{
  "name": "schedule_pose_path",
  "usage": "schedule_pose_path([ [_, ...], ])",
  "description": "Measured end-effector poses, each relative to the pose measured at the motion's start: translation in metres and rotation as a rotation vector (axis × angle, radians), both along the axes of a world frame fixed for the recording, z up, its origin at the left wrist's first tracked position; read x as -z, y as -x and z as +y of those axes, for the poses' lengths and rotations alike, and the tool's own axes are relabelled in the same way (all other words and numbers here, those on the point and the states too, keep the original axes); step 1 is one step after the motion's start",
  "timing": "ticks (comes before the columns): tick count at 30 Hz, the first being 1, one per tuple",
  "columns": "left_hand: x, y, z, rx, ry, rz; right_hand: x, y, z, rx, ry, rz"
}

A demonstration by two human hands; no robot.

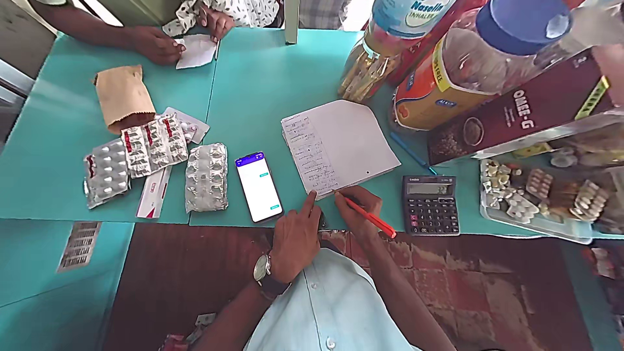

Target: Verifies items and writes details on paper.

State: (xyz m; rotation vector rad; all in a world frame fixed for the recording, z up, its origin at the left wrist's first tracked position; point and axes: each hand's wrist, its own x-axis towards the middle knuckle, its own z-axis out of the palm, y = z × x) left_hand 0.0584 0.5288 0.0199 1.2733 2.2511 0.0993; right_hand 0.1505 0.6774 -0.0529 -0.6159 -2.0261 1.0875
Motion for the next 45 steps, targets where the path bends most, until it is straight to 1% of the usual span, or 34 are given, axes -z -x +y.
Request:
schedule_pose_path([
  [15,0.0006,0.0013,0.0,-0.01,-0.013,-0.002,-0.0005,0.0014,0.0007,0.026,-0.029,-0.064],
  [21,0.0002,0.0009,-0.0003,-0.013,-0.018,-0.011,-0.0029,-0.0003,-0.0004,0.046,0.005,-0.057],
  [24,0.0015,0.0011,-0.0016,-0.012,-0.033,0.002,-0.0025,-0.0013,0.0008,-0.014,0.026,0.027],
  [27,0.0022,-0.0001,-0.0015,-0.01,-0.031,0.002,-0.0005,-0.0012,-0.0001,-0.072,0.007,0.002],
  [41,0.003,0.0004,-0.0016,-0.013,-0.037,0.004,0.0013,0.0012,0.0004,-0.063,-0.042,-0.044],
  [45,0.0026,0.0013,-0.0015,-0.013,-0.035,-0.003,-0.0002,0.0013,-0.0003,-0.065,-0.011,-0.022],
])
